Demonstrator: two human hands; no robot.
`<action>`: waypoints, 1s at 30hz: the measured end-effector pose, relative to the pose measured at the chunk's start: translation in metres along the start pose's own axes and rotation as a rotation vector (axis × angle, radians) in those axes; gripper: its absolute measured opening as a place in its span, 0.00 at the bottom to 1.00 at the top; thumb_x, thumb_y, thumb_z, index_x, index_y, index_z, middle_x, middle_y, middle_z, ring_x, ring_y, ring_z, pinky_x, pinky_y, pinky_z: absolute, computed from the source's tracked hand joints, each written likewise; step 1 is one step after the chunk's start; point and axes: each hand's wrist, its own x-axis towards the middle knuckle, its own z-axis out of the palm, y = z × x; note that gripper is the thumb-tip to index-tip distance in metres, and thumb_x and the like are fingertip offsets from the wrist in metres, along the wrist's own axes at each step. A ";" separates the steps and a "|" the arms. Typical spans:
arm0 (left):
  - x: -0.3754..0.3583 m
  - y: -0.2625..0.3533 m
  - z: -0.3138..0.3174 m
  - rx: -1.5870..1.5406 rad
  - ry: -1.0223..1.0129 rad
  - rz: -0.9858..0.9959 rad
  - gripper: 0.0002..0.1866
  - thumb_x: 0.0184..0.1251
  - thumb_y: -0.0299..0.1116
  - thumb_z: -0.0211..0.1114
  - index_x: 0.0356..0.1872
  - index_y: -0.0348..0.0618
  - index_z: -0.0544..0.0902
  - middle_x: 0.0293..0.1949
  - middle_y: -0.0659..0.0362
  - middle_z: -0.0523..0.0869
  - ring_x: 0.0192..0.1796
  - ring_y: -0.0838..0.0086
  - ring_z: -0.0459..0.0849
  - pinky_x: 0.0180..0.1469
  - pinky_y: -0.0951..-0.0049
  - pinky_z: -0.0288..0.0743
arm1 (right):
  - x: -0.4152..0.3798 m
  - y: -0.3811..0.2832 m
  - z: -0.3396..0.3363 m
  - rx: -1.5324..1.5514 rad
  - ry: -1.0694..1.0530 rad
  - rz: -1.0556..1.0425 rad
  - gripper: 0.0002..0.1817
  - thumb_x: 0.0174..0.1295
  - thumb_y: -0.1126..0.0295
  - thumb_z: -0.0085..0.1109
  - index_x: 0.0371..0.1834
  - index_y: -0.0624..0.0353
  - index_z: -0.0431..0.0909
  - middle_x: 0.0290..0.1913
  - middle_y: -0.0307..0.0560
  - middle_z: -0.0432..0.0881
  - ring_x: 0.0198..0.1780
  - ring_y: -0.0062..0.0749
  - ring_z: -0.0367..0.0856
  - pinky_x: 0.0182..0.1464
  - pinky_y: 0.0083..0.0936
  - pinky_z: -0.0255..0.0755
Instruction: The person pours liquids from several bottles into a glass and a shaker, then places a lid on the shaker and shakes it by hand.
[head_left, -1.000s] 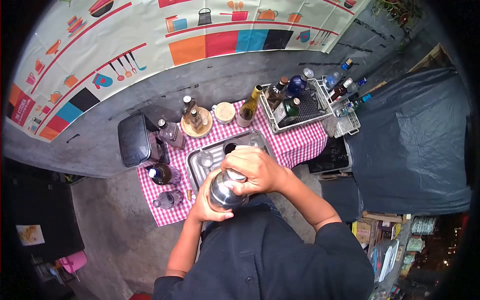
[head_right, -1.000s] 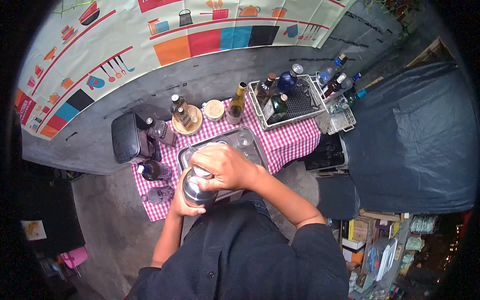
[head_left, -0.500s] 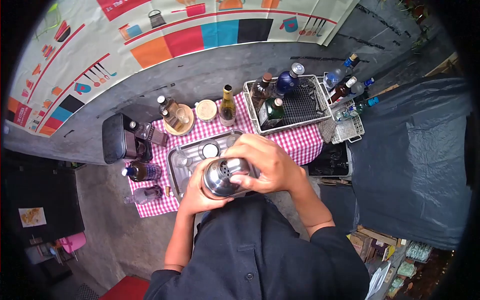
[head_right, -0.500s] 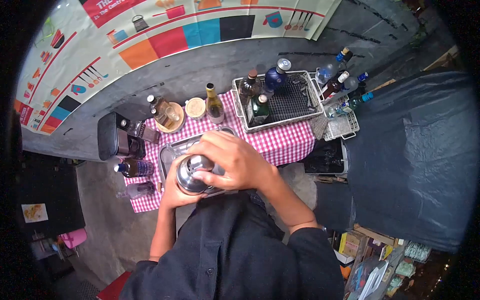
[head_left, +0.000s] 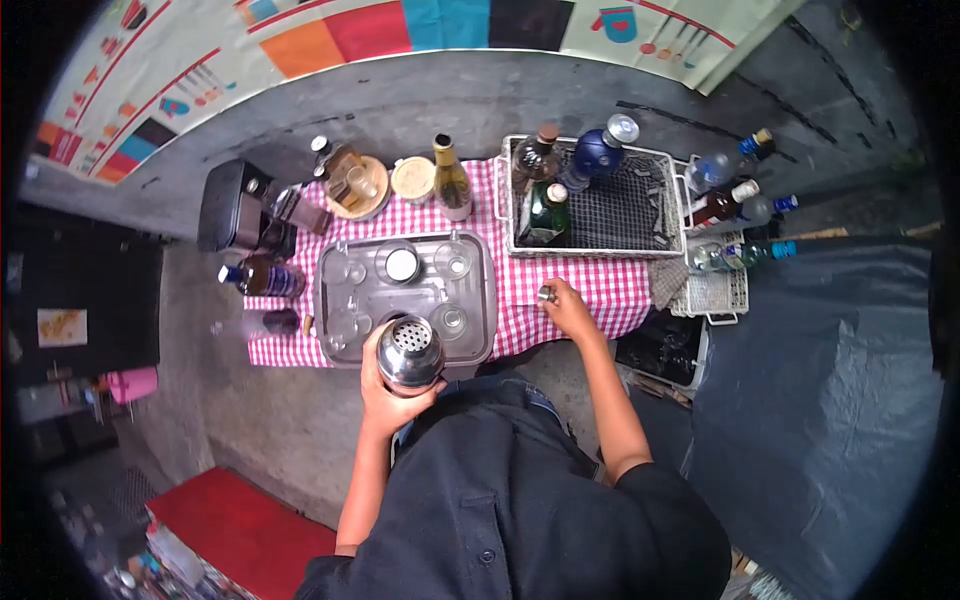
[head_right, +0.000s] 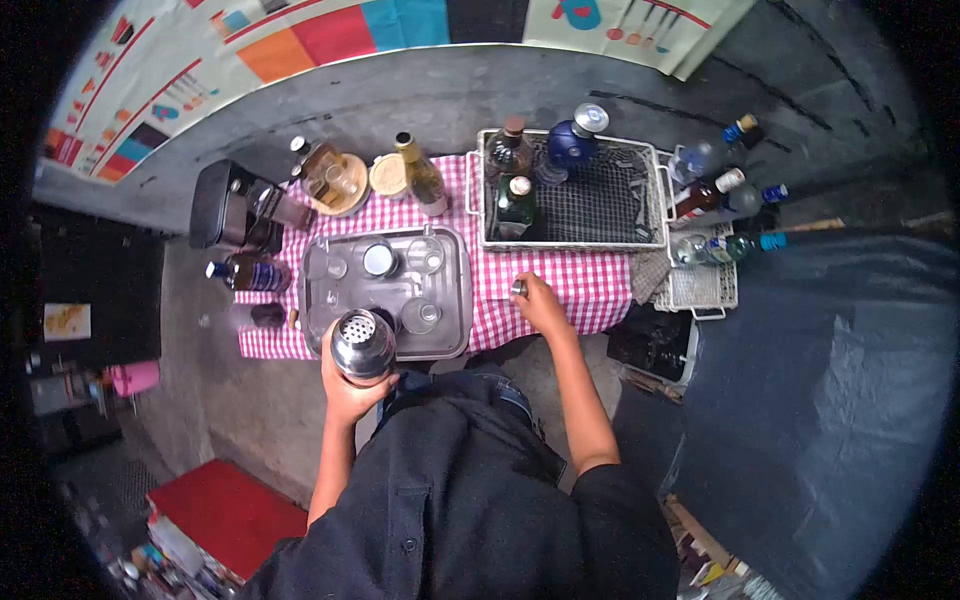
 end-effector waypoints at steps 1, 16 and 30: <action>-0.004 0.001 0.002 0.013 0.025 -0.009 0.51 0.33 0.31 0.83 0.66 0.33 0.66 0.56 0.53 0.78 0.59 0.67 0.79 0.64 0.66 0.70 | 0.010 0.015 0.005 0.057 0.002 -0.081 0.21 0.58 0.70 0.70 0.53 0.63 0.75 0.43 0.56 0.84 0.43 0.44 0.84 0.45 0.36 0.77; -0.027 -0.010 0.011 0.018 0.274 -0.034 0.48 0.37 0.27 0.82 0.66 0.36 0.66 0.55 0.54 0.79 0.58 0.69 0.80 0.62 0.67 0.72 | 0.050 0.027 -0.006 -0.129 -0.003 -0.171 0.25 0.53 0.74 0.71 0.53 0.65 0.70 0.53 0.61 0.79 0.53 0.47 0.82 0.53 0.37 0.76; 0.010 -0.005 0.023 -0.066 -0.003 0.035 0.50 0.39 0.30 0.84 0.68 0.34 0.65 0.60 0.50 0.76 0.64 0.65 0.75 0.68 0.65 0.67 | -0.028 -0.067 -0.034 0.233 -0.202 -0.076 0.46 0.56 0.64 0.74 0.74 0.59 0.55 0.71 0.61 0.67 0.68 0.49 0.72 0.64 0.41 0.72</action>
